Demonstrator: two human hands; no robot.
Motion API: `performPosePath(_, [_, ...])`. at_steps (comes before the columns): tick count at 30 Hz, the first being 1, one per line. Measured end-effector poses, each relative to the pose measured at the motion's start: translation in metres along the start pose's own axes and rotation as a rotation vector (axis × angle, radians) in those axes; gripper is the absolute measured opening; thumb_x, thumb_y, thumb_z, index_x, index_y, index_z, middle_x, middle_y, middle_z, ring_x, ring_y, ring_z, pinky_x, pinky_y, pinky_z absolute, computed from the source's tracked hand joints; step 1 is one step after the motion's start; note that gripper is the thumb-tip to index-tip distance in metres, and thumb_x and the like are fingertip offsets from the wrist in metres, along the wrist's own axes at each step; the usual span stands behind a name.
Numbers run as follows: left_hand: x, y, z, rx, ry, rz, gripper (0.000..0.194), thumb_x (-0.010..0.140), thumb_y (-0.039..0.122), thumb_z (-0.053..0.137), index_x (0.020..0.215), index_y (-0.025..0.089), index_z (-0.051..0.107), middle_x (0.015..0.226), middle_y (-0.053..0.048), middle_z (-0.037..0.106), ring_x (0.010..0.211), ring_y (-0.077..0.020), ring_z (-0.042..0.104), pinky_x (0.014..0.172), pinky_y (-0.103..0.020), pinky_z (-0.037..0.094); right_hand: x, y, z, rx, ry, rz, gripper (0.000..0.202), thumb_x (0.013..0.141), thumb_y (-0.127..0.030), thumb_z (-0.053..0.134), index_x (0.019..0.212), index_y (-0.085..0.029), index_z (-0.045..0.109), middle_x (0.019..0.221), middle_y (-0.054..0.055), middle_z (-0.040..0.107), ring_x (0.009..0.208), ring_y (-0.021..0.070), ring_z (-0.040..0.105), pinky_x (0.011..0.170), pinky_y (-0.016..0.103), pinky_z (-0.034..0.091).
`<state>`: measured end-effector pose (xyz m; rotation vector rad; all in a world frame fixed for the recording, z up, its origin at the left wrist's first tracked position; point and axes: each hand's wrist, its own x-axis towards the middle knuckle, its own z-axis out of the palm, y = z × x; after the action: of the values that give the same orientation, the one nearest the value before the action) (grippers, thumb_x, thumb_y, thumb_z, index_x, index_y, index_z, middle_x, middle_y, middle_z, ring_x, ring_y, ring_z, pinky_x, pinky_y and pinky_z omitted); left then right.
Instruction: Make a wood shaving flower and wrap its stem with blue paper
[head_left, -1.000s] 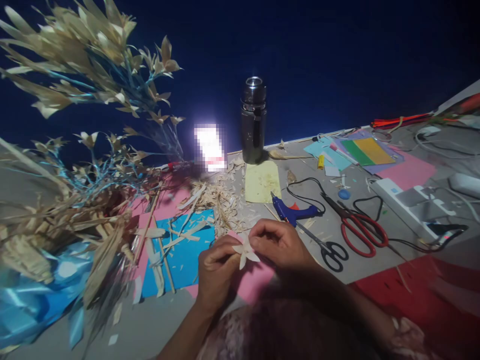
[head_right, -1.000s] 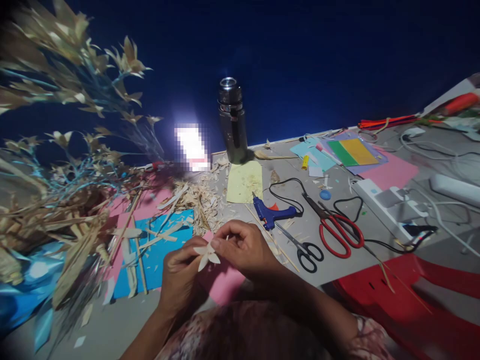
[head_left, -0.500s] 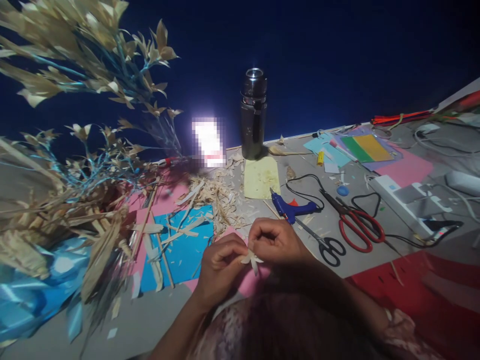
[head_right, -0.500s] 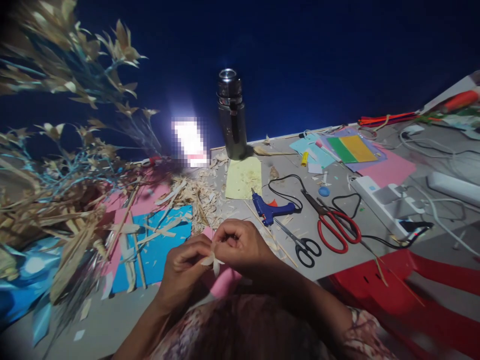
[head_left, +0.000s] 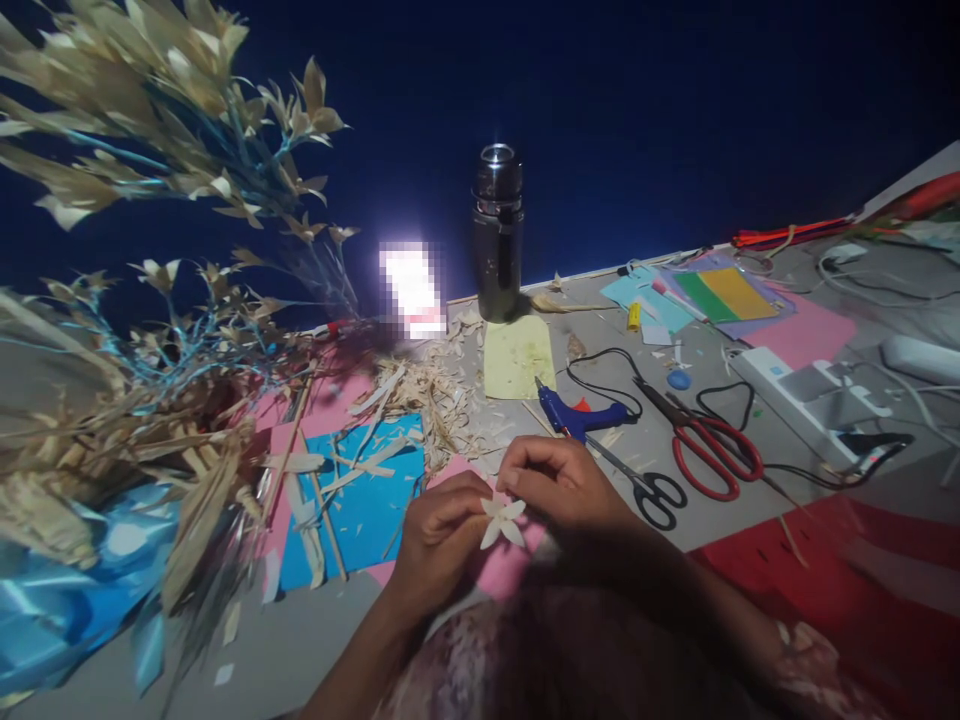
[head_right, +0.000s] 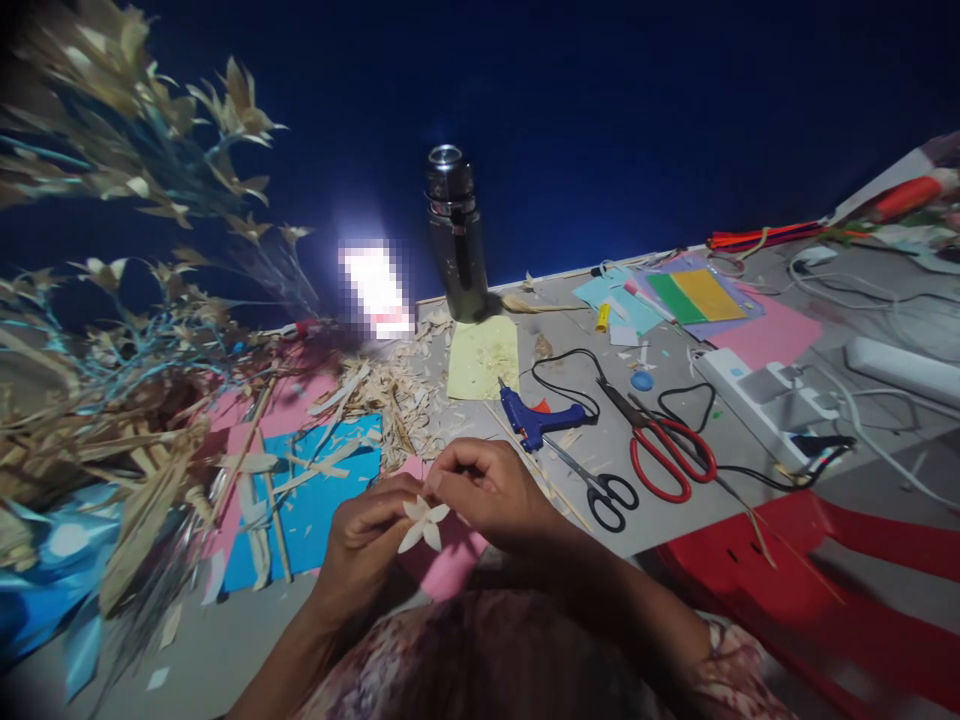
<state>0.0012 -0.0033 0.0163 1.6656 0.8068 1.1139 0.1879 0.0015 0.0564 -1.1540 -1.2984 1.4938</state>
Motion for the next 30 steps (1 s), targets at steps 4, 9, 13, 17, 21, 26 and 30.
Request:
performPosePath(4, [0.001,-0.001,0.001,-0.008,0.033,0.028,0.016,0.093,0.018,0.068,0.080,0.022,0.076,0.075,-0.002,0.069,0.070,-0.0156,0.064,0.066,-0.026,0.047,0.003,0.002,-0.005,-0.030,0.007,-0.088,0.025,0.089,-0.030,0.059,0.070,-0.017,0.067,0.066,0.000,0.063,0.064,0.0137,0.054,0.062,0.025,0.040])
performPosePath(9, [-0.003,-0.004,0.001,-0.015,0.107,0.018,0.014,0.092,0.019,0.069,0.081,0.023,0.077,0.076,-0.002,0.069,0.072,-0.0161,0.062,0.067,-0.027,0.047,0.002,0.013,-0.004,-0.001,-0.039,-0.070,0.027,0.090,-0.038,0.064,0.075,-0.016,0.069,0.067,0.001,0.063,0.063,0.0140,0.053,0.058,0.026,0.038])
performPosePath(13, [-0.006,-0.005,0.000,-0.029,0.109,-0.010,0.014,0.092,0.017,0.069,0.083,0.024,0.078,0.077,-0.001,0.069,0.072,-0.0152,0.061,0.067,-0.026,0.046,0.000,0.009,-0.001,0.018,-0.055,-0.006,0.025,0.086,-0.039,0.069,0.076,-0.016,0.067,0.065,-0.001,0.057,0.058,0.0123,0.047,0.054,0.025,0.034])
performPosePath(17, [-0.006,-0.001,0.000,-0.015,0.089,-0.008,0.016,0.090,0.014,0.070,0.078,0.023,0.078,0.076,-0.001,0.069,0.071,-0.0152,0.063,0.066,-0.026,0.047,0.000,-0.001,0.002,-0.058,-0.042,-0.027,0.019,0.081,-0.033,0.070,0.073,-0.016,0.067,0.062,-0.004,0.049,0.055,0.0101,0.040,0.050,0.023,0.028])
performPosePath(21, [-0.006,0.001,0.000,-0.015,0.115,-0.027,0.016,0.087,0.014,0.072,0.075,0.022,0.078,0.073,-0.001,0.069,0.068,-0.0149,0.063,0.064,-0.026,0.047,0.000,-0.001,0.006,-0.097,-0.007,-0.067,0.017,0.079,-0.029,0.069,0.068,-0.016,0.063,0.063,-0.003,0.050,0.055,0.0096,0.040,0.049,0.023,0.029])
performPosePath(26, [-0.008,-0.002,0.001,-0.047,0.175,-0.079,0.017,0.084,0.013,0.075,0.070,0.022,0.078,0.071,-0.001,0.069,0.067,-0.0158,0.063,0.064,-0.028,0.047,-0.002,0.002,0.012,-0.054,0.092,-0.084,0.014,0.079,-0.026,0.066,0.068,-0.017,0.062,0.063,-0.003,0.052,0.053,0.0096,0.042,0.048,0.022,0.031])
performPosePath(30, [-0.007,-0.003,0.003,-0.080,0.177,-0.049,0.016,0.083,0.011,0.076,0.075,0.024,0.081,0.073,-0.002,0.073,0.067,-0.0161,0.065,0.063,-0.027,0.050,-0.002,0.004,0.015,0.007,0.083,-0.082,0.017,0.081,-0.028,0.068,0.069,-0.017,0.063,0.062,-0.003,0.054,0.054,0.0097,0.044,0.049,0.022,0.033])
